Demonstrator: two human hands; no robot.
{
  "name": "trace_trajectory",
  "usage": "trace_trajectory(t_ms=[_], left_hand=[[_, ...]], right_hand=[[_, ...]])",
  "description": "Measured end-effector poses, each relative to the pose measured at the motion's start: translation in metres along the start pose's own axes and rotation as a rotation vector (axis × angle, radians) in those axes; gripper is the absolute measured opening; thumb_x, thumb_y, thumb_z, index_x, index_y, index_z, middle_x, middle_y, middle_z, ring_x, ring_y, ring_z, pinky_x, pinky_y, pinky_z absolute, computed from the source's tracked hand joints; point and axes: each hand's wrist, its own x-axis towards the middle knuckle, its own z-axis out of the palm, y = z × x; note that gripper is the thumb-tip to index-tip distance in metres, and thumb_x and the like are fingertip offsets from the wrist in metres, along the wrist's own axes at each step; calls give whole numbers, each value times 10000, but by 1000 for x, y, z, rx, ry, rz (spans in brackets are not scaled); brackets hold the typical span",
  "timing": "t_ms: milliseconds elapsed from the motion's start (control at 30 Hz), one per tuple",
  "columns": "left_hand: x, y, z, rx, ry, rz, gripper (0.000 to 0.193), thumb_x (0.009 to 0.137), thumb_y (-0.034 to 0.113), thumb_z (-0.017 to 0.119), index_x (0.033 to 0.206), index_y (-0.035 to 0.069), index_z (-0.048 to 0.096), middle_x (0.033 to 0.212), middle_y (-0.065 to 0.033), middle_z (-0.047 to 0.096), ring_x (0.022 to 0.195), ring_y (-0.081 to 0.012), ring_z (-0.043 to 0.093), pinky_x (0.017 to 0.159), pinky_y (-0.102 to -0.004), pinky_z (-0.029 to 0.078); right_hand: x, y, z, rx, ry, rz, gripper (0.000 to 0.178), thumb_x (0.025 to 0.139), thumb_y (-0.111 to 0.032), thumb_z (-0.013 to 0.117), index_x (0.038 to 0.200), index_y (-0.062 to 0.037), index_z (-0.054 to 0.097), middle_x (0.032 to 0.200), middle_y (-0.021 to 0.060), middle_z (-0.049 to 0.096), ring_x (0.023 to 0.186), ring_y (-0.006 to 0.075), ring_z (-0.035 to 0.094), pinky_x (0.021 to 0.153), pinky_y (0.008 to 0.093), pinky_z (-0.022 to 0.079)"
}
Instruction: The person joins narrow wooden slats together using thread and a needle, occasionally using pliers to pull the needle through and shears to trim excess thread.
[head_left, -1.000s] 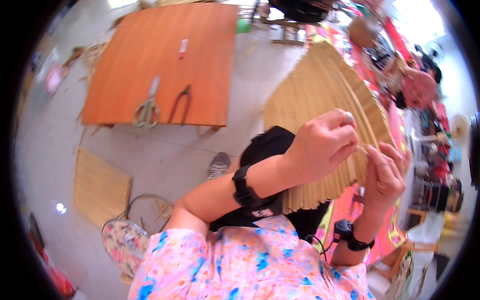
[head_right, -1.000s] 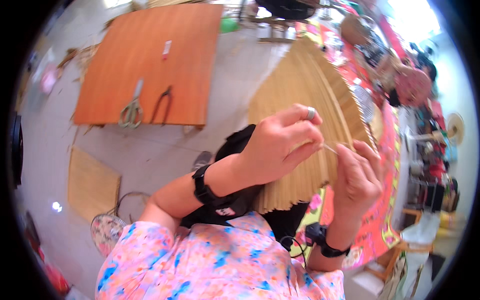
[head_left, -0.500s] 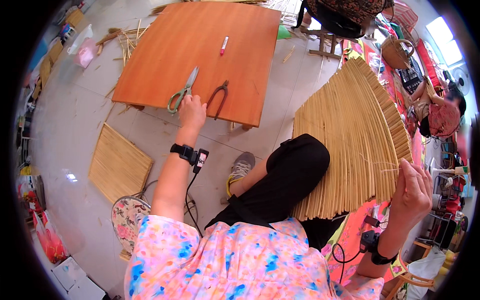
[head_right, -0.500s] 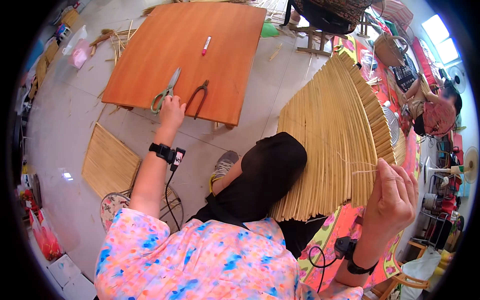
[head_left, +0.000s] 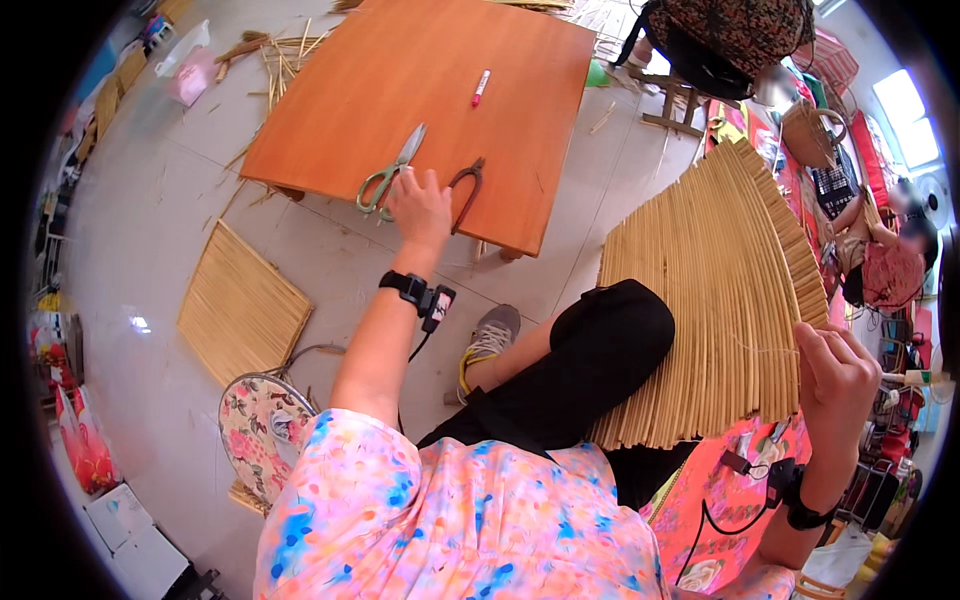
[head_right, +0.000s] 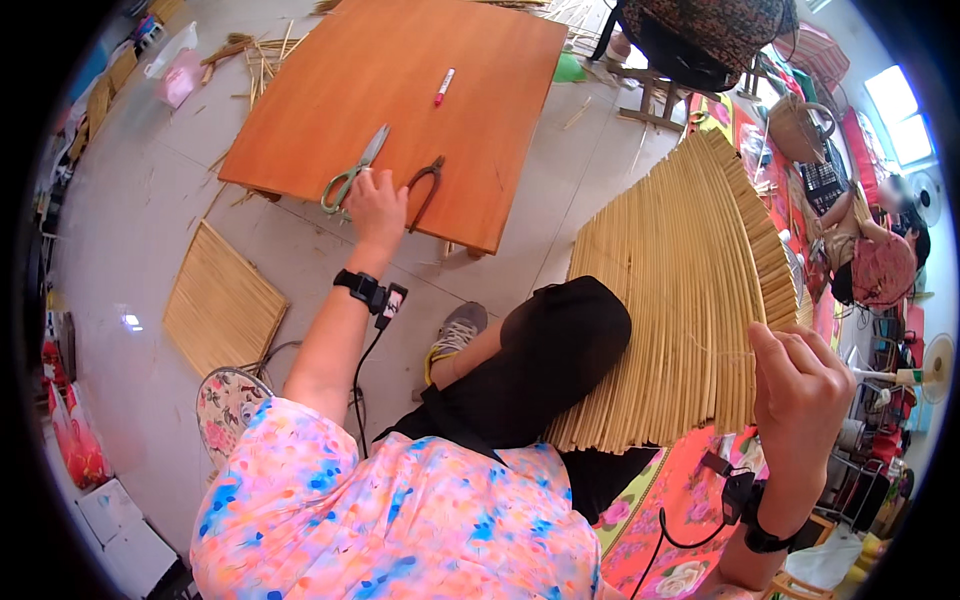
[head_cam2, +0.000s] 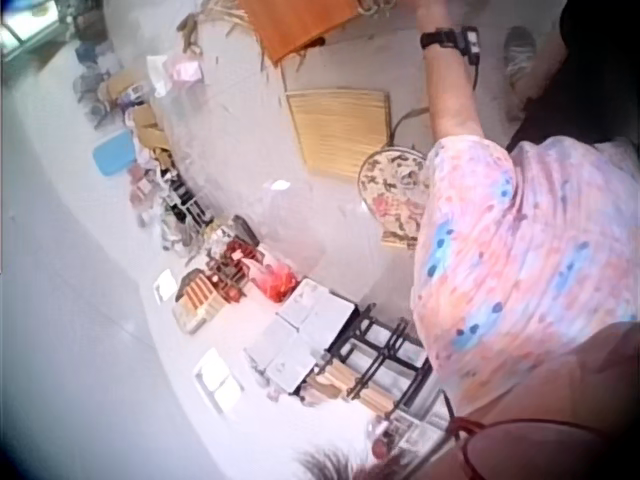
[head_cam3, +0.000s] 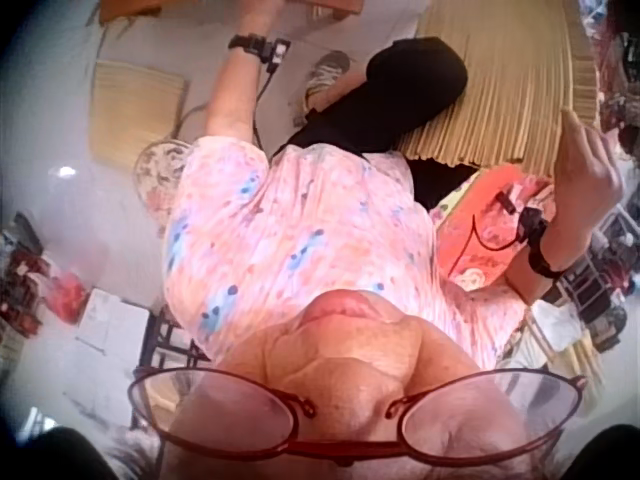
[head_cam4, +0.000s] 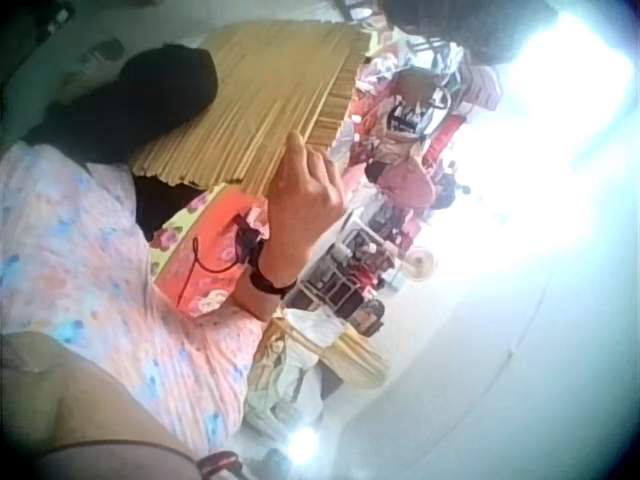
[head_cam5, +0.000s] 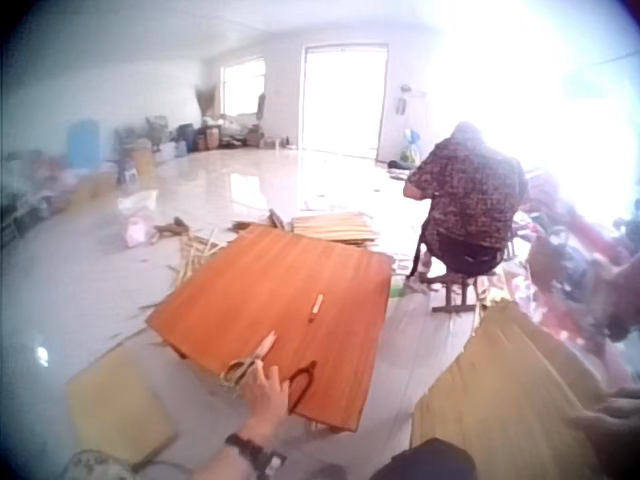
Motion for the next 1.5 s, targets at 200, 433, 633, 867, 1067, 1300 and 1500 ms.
trace_trajectory(t_ms=[200, 433, 633, 867, 1067, 1300, 1500], left_hand=[[22, -75, 1, 72, 6, 34, 388, 905, 375, 592, 764, 17, 635, 774, -220, 633, 733, -409, 624, 613, -526, 494], [53, -85, 21, 188, -430, -152, 425, 816, 277, 722, 1127, 25, 582, 1067, -209, 668, 985, -385, 654, 834, -488, 525], [68, -162, 81, -520, -476, -385, 386, 842, 216, 706, 1129, -15, 591, 978, -120, 678, 834, -270, 663, 720, -376, 526], [-5, 58, -88, -1817, -725, -371, 336, 865, 122, 650, 1172, 18, 564, 950, -27, 611, 872, -148, 611, 750, -286, 499], [-66, 156, -176, -1761, -1108, 182, 352, 769, 30, 696, 1097, 59, 573, 919, -28, 585, 834, -133, 592, 742, -279, 488], [-119, 209, -176, -1351, -779, 719, 368, 660, 88, 774, 972, 34, 586, 844, -104, 565, 687, -281, 596, 599, -356, 485], [-119, 213, -179, -1171, -648, 775, 354, 664, 116, 757, 970, 37, 598, 864, -108, 607, 693, -302, 604, 627, -374, 488]], right_hand=[[5, 6, 8, -58, 49, -17, 200, 738, -31, 651, 933, -68, 675, 751, 73, 648, 658, 264, 605, 569, 381, 461], [20, 35, 10, -49, -66, -59, 101, 758, -119, 648, 851, -127, 687, 656, 23, 604, 642, 222, 624, 570, 380, 484], [25, 45, 12, 182, -42, -42, 184, 810, -126, 663, 966, -187, 740, 702, 40, 665, 626, 239, 640, 550, 362, 497], [13, 44, 23, 387, -60, 85, 277, 813, -54, 645, 1022, -206, 745, 664, 47, 647, 552, 211, 605, 512, 319, 471], [15, 39, 12, 630, -52, 148, 350, 788, 20, 613, 1062, -157, 741, 634, 52, 628, 558, 140, 623, 533, 274, 490], [11, 33, 12, 619, 6, 234, 333, 797, 10, 620, 1052, -160, 749, 602, 42, 619, 515, 114, 595, 512, 269, 480], [12, 31, 13, 616, 7, 243, 316, 807, 8, 617, 1039, -158, 752, 585, 41, 607, 505, 104, 579, 504, 256, 464]])
